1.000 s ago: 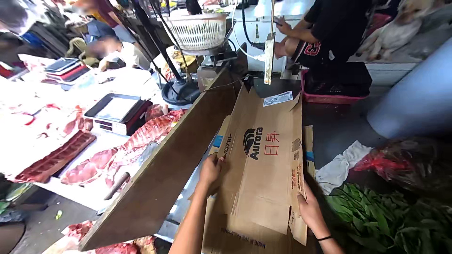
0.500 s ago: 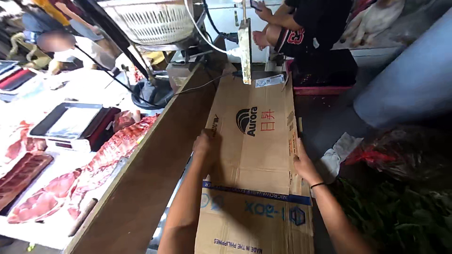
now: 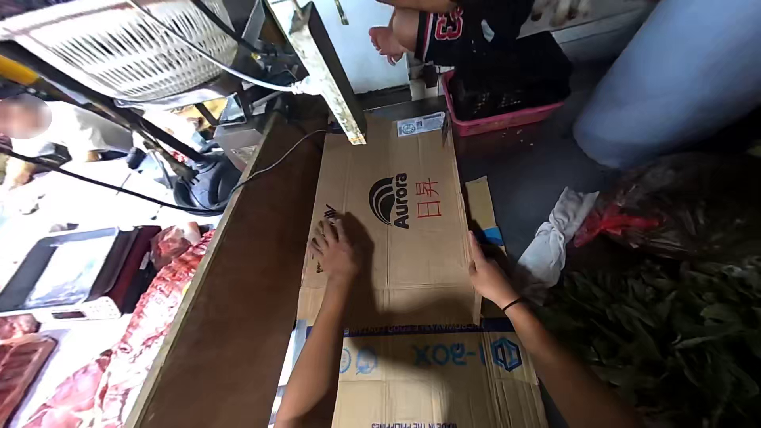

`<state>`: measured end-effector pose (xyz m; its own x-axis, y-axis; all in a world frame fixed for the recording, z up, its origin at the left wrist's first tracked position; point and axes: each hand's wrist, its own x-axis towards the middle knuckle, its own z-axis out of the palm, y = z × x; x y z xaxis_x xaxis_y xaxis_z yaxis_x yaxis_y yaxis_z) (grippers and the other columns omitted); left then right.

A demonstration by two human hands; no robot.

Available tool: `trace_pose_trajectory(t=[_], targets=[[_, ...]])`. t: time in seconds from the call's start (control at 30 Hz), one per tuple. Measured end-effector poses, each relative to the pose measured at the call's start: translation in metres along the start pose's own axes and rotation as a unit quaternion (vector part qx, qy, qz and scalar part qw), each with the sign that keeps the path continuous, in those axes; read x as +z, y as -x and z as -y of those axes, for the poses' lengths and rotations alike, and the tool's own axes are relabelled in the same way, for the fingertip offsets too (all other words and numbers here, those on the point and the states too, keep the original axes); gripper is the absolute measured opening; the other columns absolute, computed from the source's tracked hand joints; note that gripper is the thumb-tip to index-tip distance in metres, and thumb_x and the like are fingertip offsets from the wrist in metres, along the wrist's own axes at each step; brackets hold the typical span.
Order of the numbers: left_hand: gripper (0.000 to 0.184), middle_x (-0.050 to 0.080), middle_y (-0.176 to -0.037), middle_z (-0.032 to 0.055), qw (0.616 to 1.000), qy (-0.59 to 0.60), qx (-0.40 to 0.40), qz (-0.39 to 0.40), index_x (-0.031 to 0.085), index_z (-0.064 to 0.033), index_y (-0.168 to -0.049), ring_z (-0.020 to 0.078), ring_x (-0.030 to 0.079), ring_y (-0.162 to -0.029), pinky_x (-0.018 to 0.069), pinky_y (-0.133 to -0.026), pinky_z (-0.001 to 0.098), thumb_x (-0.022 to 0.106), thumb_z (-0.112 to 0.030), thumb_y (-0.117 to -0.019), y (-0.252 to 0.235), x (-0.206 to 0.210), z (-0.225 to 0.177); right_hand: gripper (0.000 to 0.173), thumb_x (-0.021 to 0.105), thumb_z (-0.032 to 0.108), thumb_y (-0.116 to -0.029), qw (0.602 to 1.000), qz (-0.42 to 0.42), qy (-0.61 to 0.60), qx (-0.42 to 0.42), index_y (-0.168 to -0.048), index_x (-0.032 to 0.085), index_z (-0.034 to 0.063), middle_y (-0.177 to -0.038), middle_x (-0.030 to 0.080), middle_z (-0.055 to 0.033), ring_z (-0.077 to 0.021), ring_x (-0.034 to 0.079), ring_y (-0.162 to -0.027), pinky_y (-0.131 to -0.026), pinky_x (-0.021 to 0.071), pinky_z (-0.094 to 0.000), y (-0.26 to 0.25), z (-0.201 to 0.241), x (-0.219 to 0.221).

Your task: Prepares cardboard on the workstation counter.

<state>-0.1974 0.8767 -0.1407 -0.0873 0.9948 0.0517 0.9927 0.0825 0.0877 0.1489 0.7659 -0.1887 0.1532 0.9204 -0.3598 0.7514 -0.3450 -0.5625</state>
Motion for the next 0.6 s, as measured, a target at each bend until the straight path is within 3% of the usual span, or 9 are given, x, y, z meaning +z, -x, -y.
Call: trace_pose_trajectory(t=[0.1,0.13,0.17,0.2,0.23,0.27,0.37,0.43,0.6], targets=[[0.076,0.017,-0.171,0.0149,0.997,-0.014,0.055,0.049,0.037,-0.023,-0.16,0.0438,0.011,-0.156,0.0083,-0.118,0.0762,0.061,-0.051,-0.0936,-0.027,0.014,-0.04,0.086,0.05,0.011,-0.1007,0.997,-0.056,-0.044,-0.013,-0.167,-0.001,0.0299,-0.113,0.071,-0.0202,-0.0357,0.072,-0.084,-0.078,0.059,-0.0583,-0.008,-0.02,0.001],[0.076,0.018,-0.171,0.0144,0.996,-0.021,0.069,0.052,0.038,-0.0233,-0.16,0.0439,0.012,-0.156,0.0063,-0.118,0.0771,0.059,-0.055,-0.0936,-0.042,0.019,-0.05,0.084,0.051,0.007,-0.0998,0.994,-0.08,-0.069,-0.034,-0.168,0.005,0.0256,-0.129,0.066,-0.0201,-0.0352,0.073,-0.093,-0.082,0.0589,-0.0582,-0.01,-0.028,0.0],[0.077,0.02,-0.17,0.0143,0.995,-0.028,0.079,0.055,0.037,-0.0233,-0.16,0.044,0.013,-0.156,0.0038,-0.117,0.0782,0.057,-0.058,-0.0944,-0.058,0.023,-0.058,0.082,0.05,0.004,-0.0994,0.99,-0.09,-0.092,-0.062,-0.168,0.009,0.0205,-0.153,0.051,-0.0161,-0.0323,0.07,-0.112,-0.093,0.0574,-0.0556,-0.012,-0.037,-0.001],[0.076,0.02,-0.17,0.0152,0.994,-0.029,0.081,0.063,0.037,-0.0225,-0.161,0.0448,0.013,-0.156,0.0023,-0.116,0.0799,0.054,-0.059,-0.0963,-0.077,0.024,-0.065,0.079,0.049,0.004,-0.0999,0.986,-0.089,-0.11,-0.088,-0.167,0.01,0.0165,-0.166,0.033,-0.011,-0.0277,0.06,-0.132,-0.105,0.0525,-0.0507,-0.013,-0.044,-0.004],[0.075,0.021,-0.17,0.017,0.994,-0.031,0.081,0.067,0.037,-0.0207,-0.161,0.0461,0.013,-0.156,0.0019,-0.115,0.0813,0.053,-0.059,-0.0978,-0.096,0.024,-0.072,0.075,0.049,0.006,-0.1009,0.981,-0.087,-0.133,-0.108,-0.167,0.013,0.0142,-0.171,0.024,-0.0077,-0.0231,0.046,-0.145,-0.115,0.0453,-0.0463,-0.014,-0.049,-0.005],[0.076,0.021,-0.169,0.0179,0.994,-0.033,0.075,0.074,0.036,-0.0195,-0.161,0.0464,0.012,-0.156,0.0016,-0.115,0.0815,0.052,-0.06,-0.0982,-0.117,0.022,-0.078,0.073,0.05,0.01,-0.1016,0.978,-0.089,-0.151,-0.112,-0.166,0.017,0.0148,-0.171,0.023,-0.0056,-0.0201,0.039,-0.15,-0.119,0.0414,-0.0447,-0.016,-0.054,-0.005],[0.079,0.023,-0.169,0.017,0.996,-0.04,0.073,0.043,0.039,-0.0202,-0.159,0.0451,0.011,-0.156,0.0005,-0.115,0.0813,0.052,-0.065,-0.0955,-0.181,0.026,-0.086,0.067,0.053,0.029,-0.1048,0.975,-0.088,-0.193,-0.065,-0.165,0.026,0.0176,-0.166,0.035,-0.0082,-0.0209,0.041,-0.148,-0.118,0.041,-0.0467,-0.016,-0.07,0.005],[0.083,0.02,-0.171,0.014,0.995,-0.053,0.073,0.039,0.035,-0.0231,-0.161,0.0446,0.009,-0.157,-0.0023,-0.114,0.0821,0.049,-0.071,-0.0941,-0.218,0.033,-0.088,0.065,0.055,0.04,-0.1039,0.965,-0.089,-0.246,-0.007,-0.162,0.034,0.0175,-0.158,0.047,-0.0079,-0.0185,0.05,-0.141,-0.116,0.0453,-0.0441,-0.017,-0.087,0.013],[0.093,0.019,-0.171,0.011,0.991,-0.064,0.074,0.092,0.036,-0.0314,-0.16,0.0473,0.002,-0.157,-0.002,-0.113,0.0835,0.048,-0.084,-0.0852,-0.264,0.073,-0.077,0.06,0.057,0.05,-0.101,0.953,-0.075,-0.284,0.079,-0.148,0.053,0.0131,-0.133,0.068,-0.0083,-0.0168,0.066,-0.12,-0.103,0.0553,-0.0417,-0.019,-0.116,0.027]])
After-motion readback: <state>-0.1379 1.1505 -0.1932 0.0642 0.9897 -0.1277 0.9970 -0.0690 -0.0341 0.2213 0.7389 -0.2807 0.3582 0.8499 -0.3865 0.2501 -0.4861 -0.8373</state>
